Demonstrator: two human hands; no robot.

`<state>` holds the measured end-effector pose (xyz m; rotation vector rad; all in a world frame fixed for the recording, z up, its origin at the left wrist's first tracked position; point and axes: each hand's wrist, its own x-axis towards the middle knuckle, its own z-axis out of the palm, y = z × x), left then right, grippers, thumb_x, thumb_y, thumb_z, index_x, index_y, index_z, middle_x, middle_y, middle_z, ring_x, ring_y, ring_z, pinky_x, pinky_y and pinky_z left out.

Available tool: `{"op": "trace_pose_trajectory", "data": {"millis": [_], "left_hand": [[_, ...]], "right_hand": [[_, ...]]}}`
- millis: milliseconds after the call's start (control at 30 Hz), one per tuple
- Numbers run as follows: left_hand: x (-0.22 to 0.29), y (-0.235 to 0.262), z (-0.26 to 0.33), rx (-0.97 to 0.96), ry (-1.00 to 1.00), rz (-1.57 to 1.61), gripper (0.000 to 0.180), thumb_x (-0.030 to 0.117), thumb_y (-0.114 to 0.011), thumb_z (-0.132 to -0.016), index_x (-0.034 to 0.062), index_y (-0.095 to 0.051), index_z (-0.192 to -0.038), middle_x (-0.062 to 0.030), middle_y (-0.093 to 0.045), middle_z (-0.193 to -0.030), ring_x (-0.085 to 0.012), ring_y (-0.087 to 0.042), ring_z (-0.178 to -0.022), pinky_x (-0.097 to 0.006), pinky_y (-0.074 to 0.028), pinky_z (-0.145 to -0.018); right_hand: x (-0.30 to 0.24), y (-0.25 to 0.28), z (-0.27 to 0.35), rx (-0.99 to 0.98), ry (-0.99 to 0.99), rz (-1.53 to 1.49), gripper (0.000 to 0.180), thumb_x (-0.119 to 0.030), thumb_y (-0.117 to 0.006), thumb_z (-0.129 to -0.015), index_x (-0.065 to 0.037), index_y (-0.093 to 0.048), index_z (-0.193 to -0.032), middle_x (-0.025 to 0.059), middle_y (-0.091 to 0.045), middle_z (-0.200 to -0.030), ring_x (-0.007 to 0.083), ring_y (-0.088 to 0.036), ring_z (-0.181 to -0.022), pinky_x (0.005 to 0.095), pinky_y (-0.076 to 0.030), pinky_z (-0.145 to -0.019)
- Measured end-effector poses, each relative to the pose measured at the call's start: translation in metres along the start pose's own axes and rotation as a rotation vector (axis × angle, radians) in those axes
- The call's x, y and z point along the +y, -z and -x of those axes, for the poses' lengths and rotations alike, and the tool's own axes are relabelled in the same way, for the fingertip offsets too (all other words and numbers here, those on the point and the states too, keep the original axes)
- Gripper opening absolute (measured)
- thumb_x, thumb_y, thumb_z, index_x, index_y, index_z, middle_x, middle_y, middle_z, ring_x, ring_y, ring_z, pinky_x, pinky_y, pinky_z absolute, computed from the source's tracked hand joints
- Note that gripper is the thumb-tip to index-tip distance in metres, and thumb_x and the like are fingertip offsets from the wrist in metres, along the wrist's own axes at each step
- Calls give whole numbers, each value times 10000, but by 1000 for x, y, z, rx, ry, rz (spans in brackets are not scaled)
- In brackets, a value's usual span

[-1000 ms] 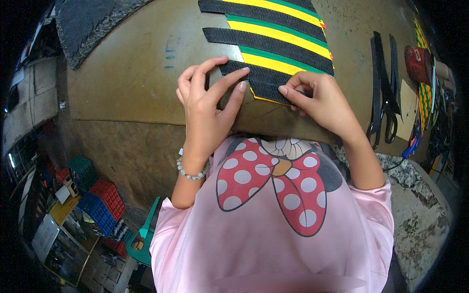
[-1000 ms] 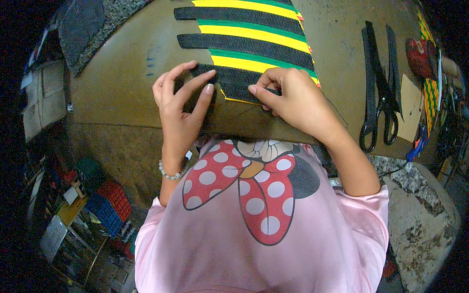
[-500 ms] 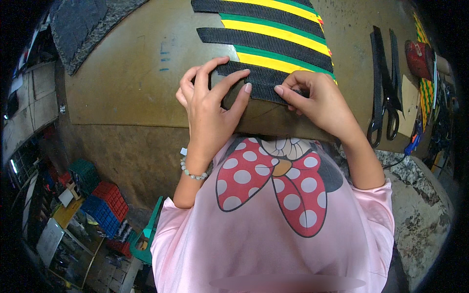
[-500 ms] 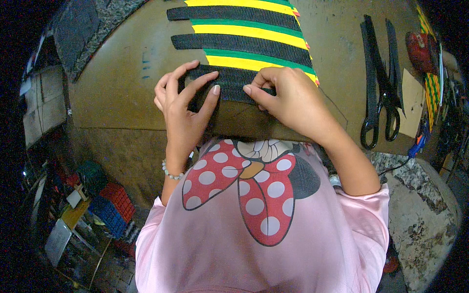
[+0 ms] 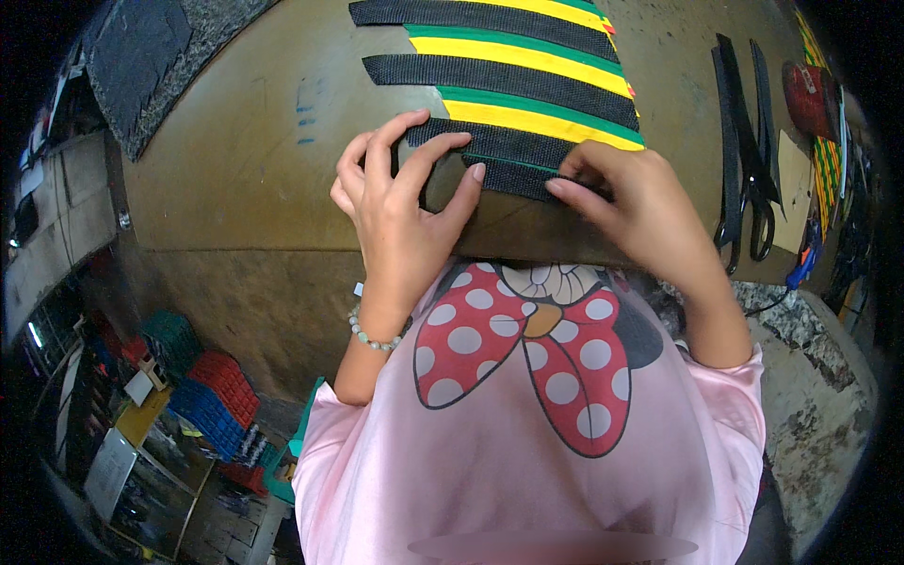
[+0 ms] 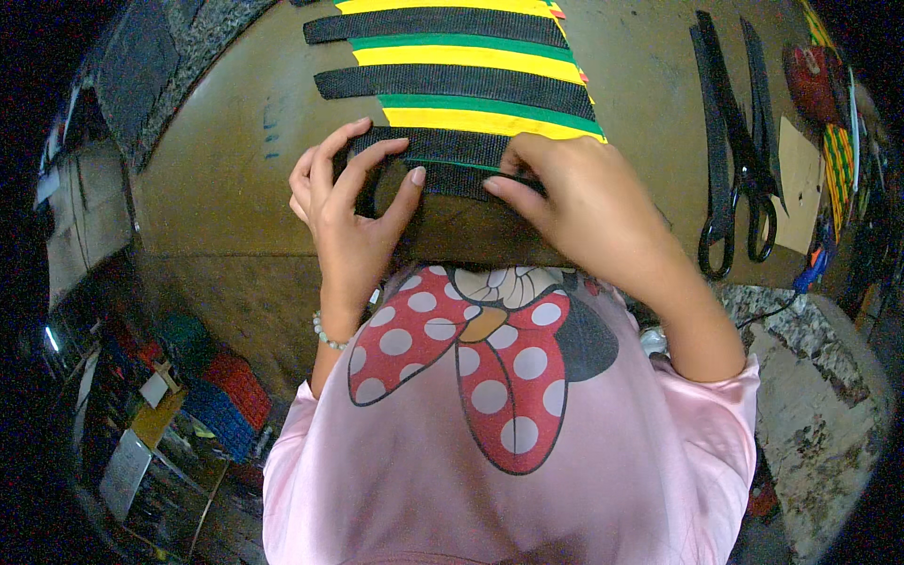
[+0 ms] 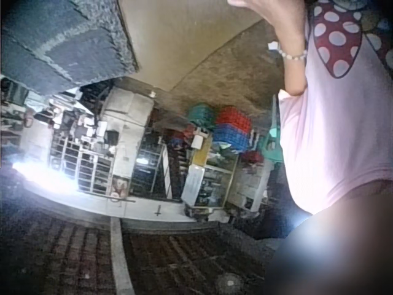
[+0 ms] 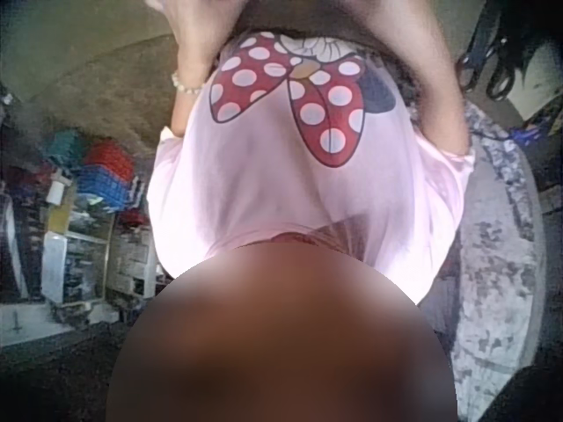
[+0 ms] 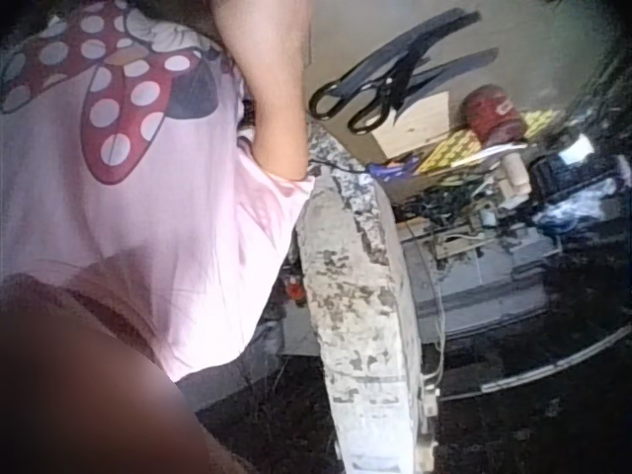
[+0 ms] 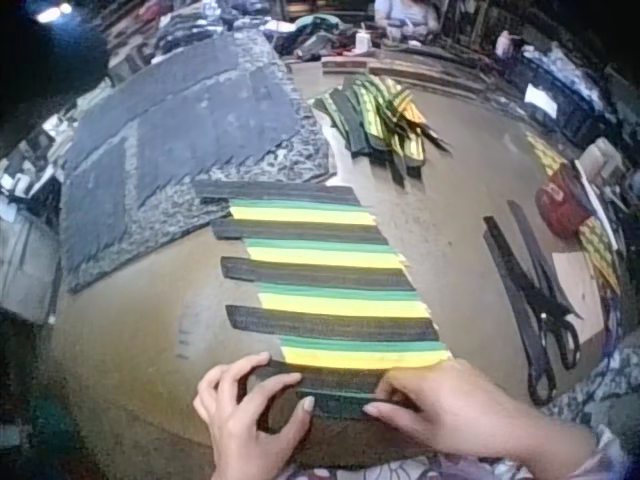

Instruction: The person cuts a colorful striped sheet into narrow strips using scissors, then folds and stacks them. They place black strips along the edges of a larger striped sheet and press them down, repeating the process to assemble layered components.

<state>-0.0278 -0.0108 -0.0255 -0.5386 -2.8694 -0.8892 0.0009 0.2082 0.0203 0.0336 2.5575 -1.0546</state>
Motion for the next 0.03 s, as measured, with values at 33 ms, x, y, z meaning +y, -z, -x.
{"op": "trace_pose_trajectory", "data": {"millis": [33], "left_hand": [[0,0,0,-7,-5,-4,284,245,-799,-734,213,-735,-1009,1,-558,-1276,-286,-408,-1223,-475,-283,-1003]], "right_hand": [[1,6,5,12,14,37,192,-168,-664,-922,14,-658,-862,61,-710,-770,196,-682,-660,279,-509,-618]]}}
